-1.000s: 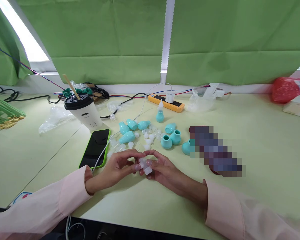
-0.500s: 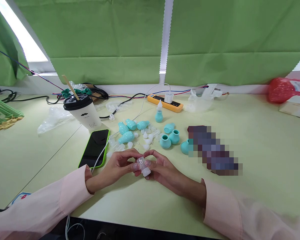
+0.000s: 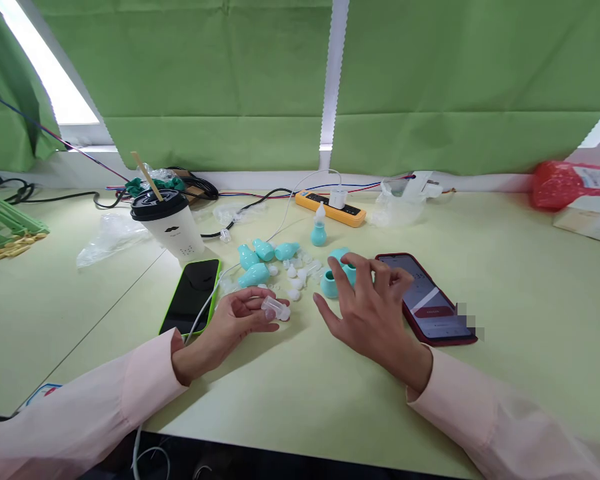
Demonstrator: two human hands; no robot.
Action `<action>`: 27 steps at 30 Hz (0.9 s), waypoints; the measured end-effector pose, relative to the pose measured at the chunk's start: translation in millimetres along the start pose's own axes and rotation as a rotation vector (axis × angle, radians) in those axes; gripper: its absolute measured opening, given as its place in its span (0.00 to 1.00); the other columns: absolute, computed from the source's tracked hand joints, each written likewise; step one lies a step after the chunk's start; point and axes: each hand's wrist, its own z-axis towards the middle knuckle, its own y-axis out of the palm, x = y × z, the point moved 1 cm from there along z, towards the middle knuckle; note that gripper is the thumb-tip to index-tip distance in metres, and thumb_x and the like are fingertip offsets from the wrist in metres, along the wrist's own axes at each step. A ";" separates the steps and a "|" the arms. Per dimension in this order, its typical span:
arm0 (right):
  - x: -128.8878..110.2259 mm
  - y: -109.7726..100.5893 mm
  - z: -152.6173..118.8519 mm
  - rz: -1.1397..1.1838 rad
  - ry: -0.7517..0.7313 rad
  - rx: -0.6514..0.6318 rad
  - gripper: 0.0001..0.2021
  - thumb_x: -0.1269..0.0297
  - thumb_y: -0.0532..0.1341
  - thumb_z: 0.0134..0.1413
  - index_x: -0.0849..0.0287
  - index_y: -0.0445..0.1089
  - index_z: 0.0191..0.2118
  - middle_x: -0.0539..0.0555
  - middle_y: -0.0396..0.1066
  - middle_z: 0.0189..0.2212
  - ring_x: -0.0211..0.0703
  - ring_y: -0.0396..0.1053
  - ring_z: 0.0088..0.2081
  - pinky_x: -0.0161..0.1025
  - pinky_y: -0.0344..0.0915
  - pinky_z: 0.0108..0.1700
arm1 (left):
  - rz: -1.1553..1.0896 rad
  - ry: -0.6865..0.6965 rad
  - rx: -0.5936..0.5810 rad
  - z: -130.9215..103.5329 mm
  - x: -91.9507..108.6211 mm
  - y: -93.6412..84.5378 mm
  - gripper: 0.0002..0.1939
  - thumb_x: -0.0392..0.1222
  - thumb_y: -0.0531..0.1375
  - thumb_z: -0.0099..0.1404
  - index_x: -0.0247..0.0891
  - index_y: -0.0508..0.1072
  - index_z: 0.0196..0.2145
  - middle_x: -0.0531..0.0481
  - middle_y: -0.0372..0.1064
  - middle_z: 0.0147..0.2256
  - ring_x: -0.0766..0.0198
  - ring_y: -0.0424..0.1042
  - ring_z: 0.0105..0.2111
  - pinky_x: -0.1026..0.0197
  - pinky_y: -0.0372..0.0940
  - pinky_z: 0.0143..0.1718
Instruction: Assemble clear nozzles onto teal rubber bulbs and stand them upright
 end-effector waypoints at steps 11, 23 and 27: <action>-5.3 11.3 -5.0 0.227 0.004 -0.111 0.06 0.65 0.56 0.48 0.60 0.65 0.32 0.60 0.64 0.42 0.56 0.58 0.42 0.49 0.49 0.37 | -0.083 0.004 -0.037 -0.1 -1.1 0.3 0.15 0.36 0.63 0.50 0.35 0.70 0.37 0.47 0.69 0.36 0.61 0.68 0.36 0.55 0.66 0.38; -27.0 -1.2 -20.1 1.030 0.145 -0.162 0.12 0.70 0.58 0.44 0.56 0.56 0.37 0.54 0.68 0.32 0.43 0.68 0.33 0.40 0.65 0.33 | -0.090 0.031 -0.064 -2.8 1.9 1.0 0.14 0.36 0.64 0.48 0.33 0.71 0.35 0.49 0.70 0.29 0.66 0.70 0.27 0.61 0.66 0.32; -22.6 3.7 -15.0 1.014 0.099 -0.077 0.11 0.69 0.60 0.43 0.56 0.60 0.36 0.52 0.65 0.29 0.41 0.65 0.31 0.40 0.63 0.32 | -0.046 0.006 -0.047 -2.7 -0.5 -0.7 0.15 0.34 0.65 0.45 0.32 0.72 0.33 0.48 0.72 0.27 0.66 0.71 0.25 0.62 0.66 0.31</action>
